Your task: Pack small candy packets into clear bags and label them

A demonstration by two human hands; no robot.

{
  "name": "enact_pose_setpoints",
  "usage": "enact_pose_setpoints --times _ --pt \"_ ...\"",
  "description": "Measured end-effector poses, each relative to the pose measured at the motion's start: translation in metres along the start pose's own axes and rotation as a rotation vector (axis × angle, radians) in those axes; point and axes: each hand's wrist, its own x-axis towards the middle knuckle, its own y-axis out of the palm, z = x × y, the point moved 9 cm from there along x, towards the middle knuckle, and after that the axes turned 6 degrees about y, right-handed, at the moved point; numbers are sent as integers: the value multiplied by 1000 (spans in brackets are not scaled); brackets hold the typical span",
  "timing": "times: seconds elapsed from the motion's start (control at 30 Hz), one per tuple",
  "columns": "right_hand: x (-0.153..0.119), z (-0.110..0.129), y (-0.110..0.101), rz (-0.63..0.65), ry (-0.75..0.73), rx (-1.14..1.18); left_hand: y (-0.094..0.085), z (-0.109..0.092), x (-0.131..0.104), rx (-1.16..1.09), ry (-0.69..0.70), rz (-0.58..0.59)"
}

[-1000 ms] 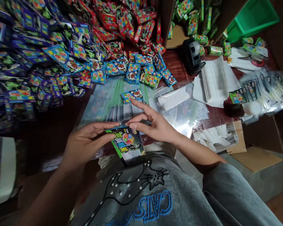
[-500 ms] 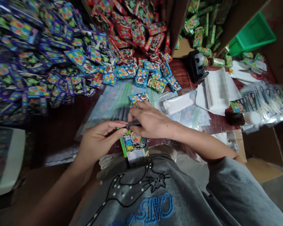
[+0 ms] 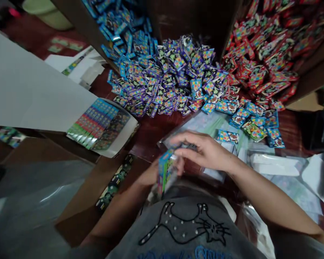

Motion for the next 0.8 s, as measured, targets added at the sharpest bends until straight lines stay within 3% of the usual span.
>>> enact_pose_setpoints --times 0.07,0.1,0.17,0.27,0.37,0.47,0.57,0.63,0.7,0.73,0.8 --pt "17 0 1 -48 -86 -137 -74 -23 5 109 94 -200" --pt "23 -5 4 -57 -93 -240 -118 -41 5 314 191 -392" --pt "28 -27 21 -15 -18 -481 -180 -60 10 691 235 -601" --pt "18 -70 60 149 141 -785 -224 -53 31 837 244 -635" --pt "0 -90 92 243 165 -895 -237 -36 42 846 265 -654" --pt "-15 -88 110 277 79 -911 -229 -31 43 804 288 -642" --pt "-22 -85 117 293 14 -946 -194 -43 42 840 325 -638" --pt "-24 -86 118 287 -8 -964 -142 -50 43 883 388 -490" --pt "-25 -86 116 240 -46 -948 -72 -46 43 770 453 -156" --pt "-25 -85 114 210 -69 -933 -41 -38 42 694 410 0" --pt "-26 -81 107 142 -120 -895 -1 -19 38 591 256 178"
